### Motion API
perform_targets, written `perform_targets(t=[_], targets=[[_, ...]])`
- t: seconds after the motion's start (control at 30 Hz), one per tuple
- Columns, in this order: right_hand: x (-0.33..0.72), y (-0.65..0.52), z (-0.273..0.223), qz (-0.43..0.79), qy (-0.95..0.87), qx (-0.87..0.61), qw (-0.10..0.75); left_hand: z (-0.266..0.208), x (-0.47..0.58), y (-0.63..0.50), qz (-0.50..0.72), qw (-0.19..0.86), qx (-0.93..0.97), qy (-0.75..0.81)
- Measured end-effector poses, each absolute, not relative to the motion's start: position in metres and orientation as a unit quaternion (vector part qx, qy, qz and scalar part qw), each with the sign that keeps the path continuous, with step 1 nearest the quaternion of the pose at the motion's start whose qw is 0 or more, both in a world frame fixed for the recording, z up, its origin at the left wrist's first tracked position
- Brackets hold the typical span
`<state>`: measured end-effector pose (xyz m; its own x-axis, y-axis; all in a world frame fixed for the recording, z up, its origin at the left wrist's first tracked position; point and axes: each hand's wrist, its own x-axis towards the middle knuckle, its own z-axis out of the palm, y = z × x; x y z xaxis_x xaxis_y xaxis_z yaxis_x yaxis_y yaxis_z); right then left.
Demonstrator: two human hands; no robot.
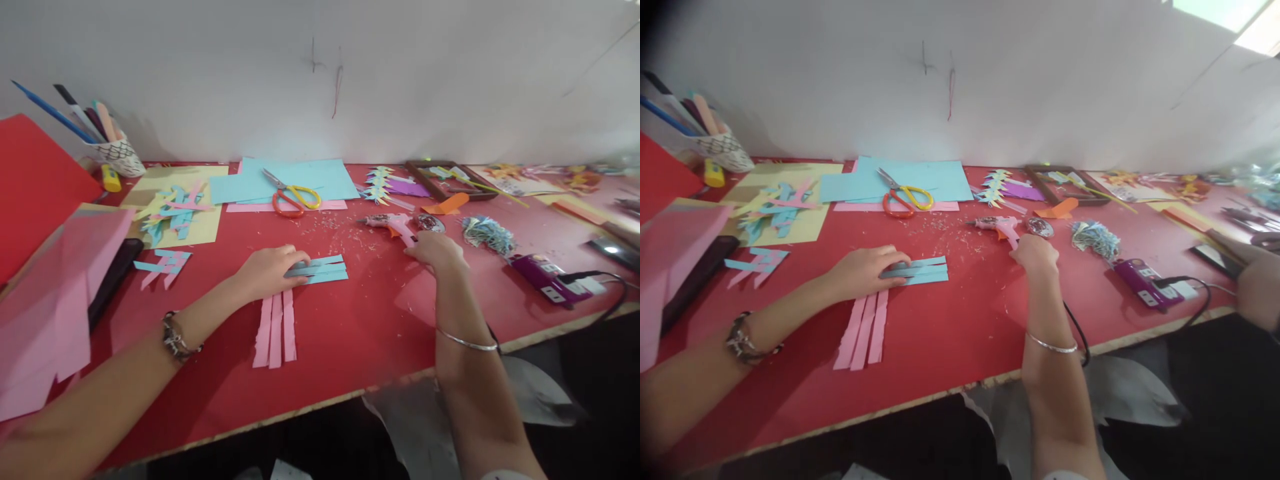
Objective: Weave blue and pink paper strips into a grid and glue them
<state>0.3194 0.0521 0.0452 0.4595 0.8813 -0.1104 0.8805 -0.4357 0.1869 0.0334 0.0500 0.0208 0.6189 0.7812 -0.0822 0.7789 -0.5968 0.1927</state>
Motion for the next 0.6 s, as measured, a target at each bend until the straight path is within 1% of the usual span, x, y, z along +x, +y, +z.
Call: perform_targets(t=[0.2, 0.4, 0.6], targets=[[0.3223, 0.0515, 0.043, 0.003, 0.532, 0.841, 0.097, 0.0202, 0.0351, 0.0503, -0.005, 0.055, 0.904, 0.424], [0.3245, 0.0544, 0.0414, 0.001, 0.557, 0.827, 0.081, 0.0201, 0.0348, 0.0474, 0.005, 0.051, 0.907, 0.417], [0.3256, 0.0585, 0.0391, -0.002, 0.575, 0.815, 0.077, 0.0206, 0.035, 0.0455, -0.022, 0.006, 0.912, 0.41]])
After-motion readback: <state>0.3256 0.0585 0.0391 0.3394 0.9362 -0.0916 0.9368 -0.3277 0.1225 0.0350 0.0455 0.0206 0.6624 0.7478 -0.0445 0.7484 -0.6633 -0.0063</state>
